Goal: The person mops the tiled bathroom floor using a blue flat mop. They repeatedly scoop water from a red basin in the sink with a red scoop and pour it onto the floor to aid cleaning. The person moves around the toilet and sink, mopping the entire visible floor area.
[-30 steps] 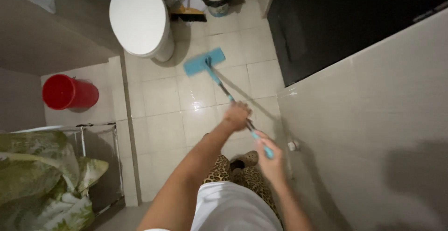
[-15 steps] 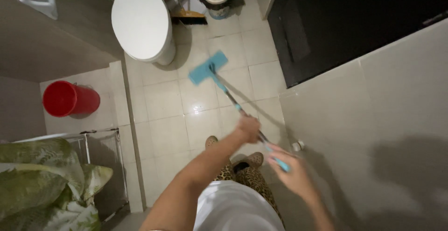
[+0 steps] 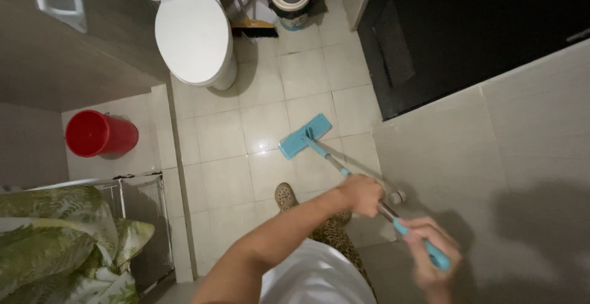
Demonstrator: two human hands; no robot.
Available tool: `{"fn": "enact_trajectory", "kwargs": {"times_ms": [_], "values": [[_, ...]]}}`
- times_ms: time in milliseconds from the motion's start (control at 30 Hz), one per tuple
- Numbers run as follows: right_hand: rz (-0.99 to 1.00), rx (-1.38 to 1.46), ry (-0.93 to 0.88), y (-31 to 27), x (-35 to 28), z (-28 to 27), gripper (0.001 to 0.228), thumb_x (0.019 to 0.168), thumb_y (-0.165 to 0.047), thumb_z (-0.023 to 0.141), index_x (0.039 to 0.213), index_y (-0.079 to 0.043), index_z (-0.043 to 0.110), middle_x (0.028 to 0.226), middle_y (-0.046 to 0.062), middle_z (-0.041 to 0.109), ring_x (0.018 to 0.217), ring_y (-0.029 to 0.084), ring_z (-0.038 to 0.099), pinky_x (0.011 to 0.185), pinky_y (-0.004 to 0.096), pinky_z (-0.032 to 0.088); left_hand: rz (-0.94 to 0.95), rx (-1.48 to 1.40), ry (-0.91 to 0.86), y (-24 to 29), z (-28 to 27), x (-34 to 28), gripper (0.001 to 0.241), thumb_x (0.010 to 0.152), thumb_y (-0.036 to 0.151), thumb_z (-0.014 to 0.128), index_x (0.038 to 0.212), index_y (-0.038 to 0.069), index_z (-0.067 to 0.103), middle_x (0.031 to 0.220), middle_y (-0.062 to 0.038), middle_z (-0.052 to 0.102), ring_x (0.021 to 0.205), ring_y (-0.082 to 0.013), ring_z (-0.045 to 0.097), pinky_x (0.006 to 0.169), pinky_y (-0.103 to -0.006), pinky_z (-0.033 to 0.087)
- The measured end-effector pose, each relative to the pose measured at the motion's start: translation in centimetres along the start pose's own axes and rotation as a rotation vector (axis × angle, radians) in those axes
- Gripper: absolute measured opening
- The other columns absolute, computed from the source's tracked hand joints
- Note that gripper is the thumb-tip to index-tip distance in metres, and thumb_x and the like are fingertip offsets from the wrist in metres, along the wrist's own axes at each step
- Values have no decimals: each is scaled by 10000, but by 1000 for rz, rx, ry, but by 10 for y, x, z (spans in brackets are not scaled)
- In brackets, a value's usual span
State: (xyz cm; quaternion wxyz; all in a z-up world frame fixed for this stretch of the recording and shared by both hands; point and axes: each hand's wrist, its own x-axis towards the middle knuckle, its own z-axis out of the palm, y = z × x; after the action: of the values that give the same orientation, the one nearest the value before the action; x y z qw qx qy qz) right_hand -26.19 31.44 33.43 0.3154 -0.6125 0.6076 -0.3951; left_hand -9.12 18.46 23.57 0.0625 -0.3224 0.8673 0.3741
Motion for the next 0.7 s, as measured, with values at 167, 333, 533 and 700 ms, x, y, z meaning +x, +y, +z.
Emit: {"fn": "enact_trajectory", "kwargs": {"times_ms": [167,333,533,700], "values": [[-132,193,70,-12,13,79,121,923,-54,620,847,4,694,902,147,741,683,129,683,534,252,522,19,33,-5,-77,13,-16,136,673,289,637,661,155,615,622,-47,599,635,-197,613,600,-403,525],[-129,108,-62,-21,43,138,97,947,-50,621,934,10,696,1016,128,740,803,173,720,637,276,565,-158,92,-5,-154,11,-31,230,792,353,635,739,138,573,717,-60,626,664,-189,625,612,-389,559],[-77,-31,-146,-5,67,186,177,948,-138,671,1071,-25,728,1256,73,725,1024,264,745,830,380,602,-314,132,230,-226,30,-34,238,808,271,704,969,96,692,1053,-116,697,1047,-313,667,933,-430,541],[52,-164,-379,39,60,175,292,924,-200,693,1201,-122,746,1505,-29,558,1141,252,702,911,397,575,-409,352,425,-243,92,-6,589,706,252,774,1273,145,657,1377,-151,609,1216,-323,574,898,-472,488]]}}
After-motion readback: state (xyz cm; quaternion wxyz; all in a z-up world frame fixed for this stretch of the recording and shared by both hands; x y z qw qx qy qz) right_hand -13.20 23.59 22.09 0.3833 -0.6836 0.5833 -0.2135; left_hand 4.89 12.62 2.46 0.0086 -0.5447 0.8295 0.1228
